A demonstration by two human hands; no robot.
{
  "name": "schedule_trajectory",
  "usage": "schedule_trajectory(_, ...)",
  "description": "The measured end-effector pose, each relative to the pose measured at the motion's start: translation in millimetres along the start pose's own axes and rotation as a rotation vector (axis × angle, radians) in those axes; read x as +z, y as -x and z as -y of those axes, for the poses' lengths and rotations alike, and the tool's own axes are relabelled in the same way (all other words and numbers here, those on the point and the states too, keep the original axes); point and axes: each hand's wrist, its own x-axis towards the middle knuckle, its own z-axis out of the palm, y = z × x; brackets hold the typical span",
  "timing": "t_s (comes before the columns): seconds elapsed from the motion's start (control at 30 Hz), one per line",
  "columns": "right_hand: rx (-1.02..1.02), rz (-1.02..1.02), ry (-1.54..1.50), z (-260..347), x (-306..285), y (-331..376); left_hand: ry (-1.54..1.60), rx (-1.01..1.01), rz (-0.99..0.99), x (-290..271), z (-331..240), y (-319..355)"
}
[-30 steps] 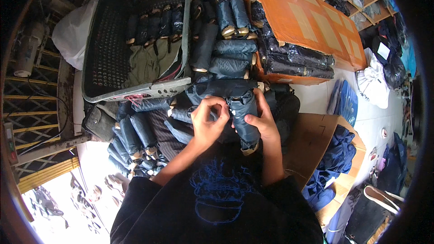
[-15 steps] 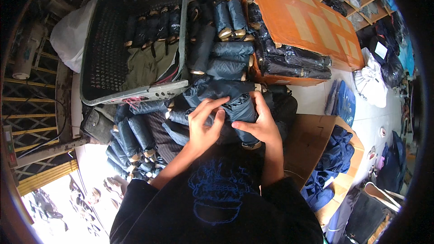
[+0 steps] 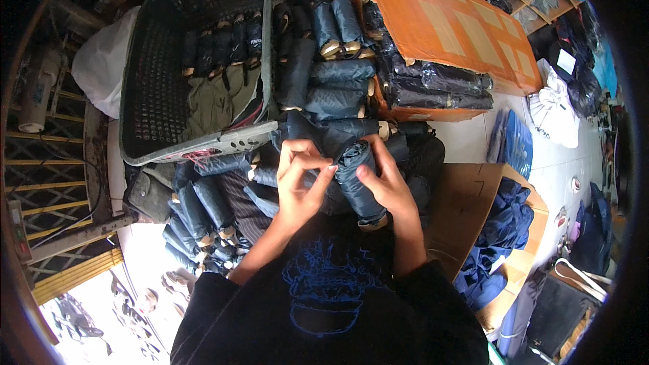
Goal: The person removes folded dark blue garments from a cardboard box and places them into a plastic basket. Then the person picks up several black plastic-wrapped bundles from a pile, inspects each one, and places them into the same basket.
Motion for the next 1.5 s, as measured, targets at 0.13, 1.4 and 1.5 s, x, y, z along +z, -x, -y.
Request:
schedule_trajectory(0.13, -0.055, -0.083, 0.151, 1.9, 5.6, 1.9, -0.108, 0.046, 0.060, -5.5, -13.9, -8.1)
schedule_trajectory(1.4, -0.160, -0.214, 0.310, 16.4, 4.1, -3.5, -0.344, 0.366, 0.086, -3.6, -1.7, -11.3)
schedule_trajectory(1.5, -0.182, -0.240, 0.238, 2.7, 7.8, -5.7, -0.375, 0.360, 0.107, -5.3, 2.9, -7.5)
